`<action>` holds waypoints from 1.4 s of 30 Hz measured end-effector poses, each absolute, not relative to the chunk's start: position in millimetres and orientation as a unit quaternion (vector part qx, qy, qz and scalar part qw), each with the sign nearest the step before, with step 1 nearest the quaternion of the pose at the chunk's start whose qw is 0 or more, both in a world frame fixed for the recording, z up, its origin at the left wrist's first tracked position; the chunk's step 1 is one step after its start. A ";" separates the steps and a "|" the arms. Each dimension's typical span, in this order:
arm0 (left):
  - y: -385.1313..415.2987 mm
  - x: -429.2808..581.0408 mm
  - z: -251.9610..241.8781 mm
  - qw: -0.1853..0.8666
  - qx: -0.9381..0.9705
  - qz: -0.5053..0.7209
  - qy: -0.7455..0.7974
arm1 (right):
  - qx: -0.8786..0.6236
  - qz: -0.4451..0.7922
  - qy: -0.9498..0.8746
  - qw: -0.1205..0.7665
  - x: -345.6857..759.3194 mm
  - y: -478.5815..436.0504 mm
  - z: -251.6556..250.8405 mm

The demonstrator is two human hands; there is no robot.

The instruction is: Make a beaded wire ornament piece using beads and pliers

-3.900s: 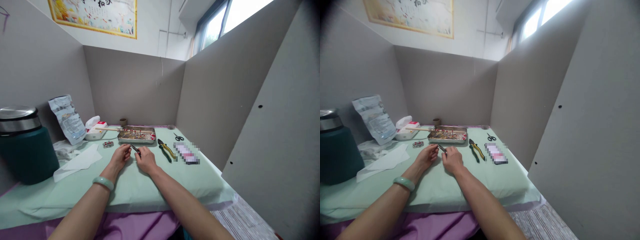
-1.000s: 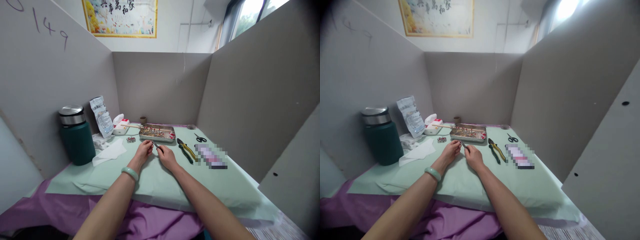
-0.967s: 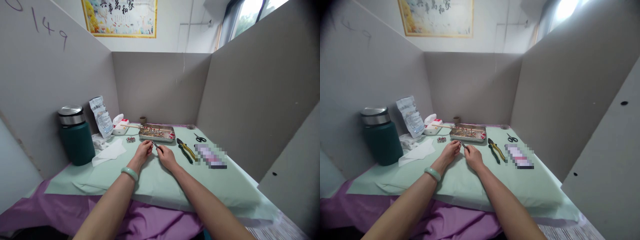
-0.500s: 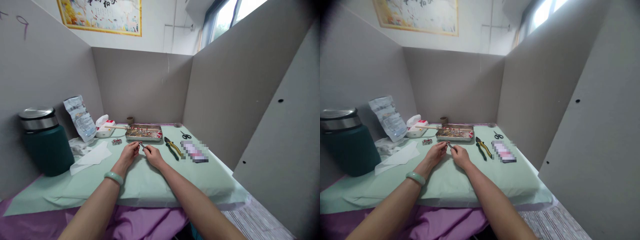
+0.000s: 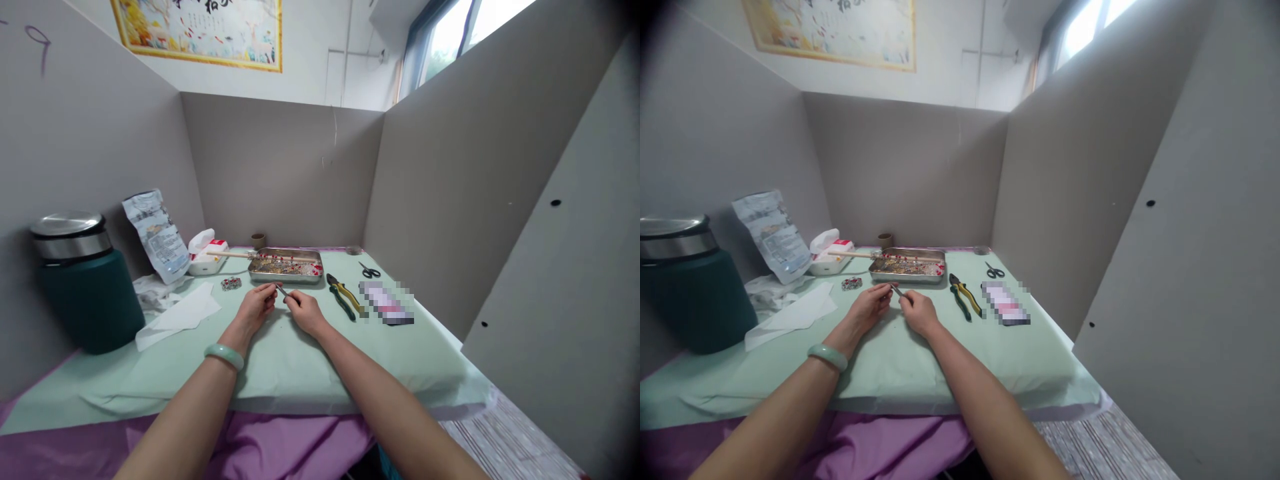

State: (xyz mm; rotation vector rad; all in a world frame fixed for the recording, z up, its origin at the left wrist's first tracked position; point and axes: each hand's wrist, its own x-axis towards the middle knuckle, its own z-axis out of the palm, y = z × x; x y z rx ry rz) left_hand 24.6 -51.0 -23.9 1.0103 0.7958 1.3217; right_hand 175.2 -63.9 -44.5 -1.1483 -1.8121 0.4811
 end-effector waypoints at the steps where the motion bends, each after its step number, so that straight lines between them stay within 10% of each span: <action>1: -51.3 24.7 -23.7 0.606 0.437 0.570 0.342 | -0.463 0.212 -0.732 0.453 175.6 -64.4 -43.2; 11: -52.7 25.1 -22.7 0.619 0.438 0.567 0.324 | -0.447 0.275 -0.724 0.447 178.1 -65.6 -39.5; 26: -51.7 30.3 -26.0 0.502 0.452 0.601 0.426 | -0.539 -0.012 -0.760 0.364 167.8 -74.2 -43.2; 42: -50.5 26.3 -28.4 0.604 0.469 0.556 0.326 | -0.462 0.243 -0.730 0.442 177.2 -66.4 -39.7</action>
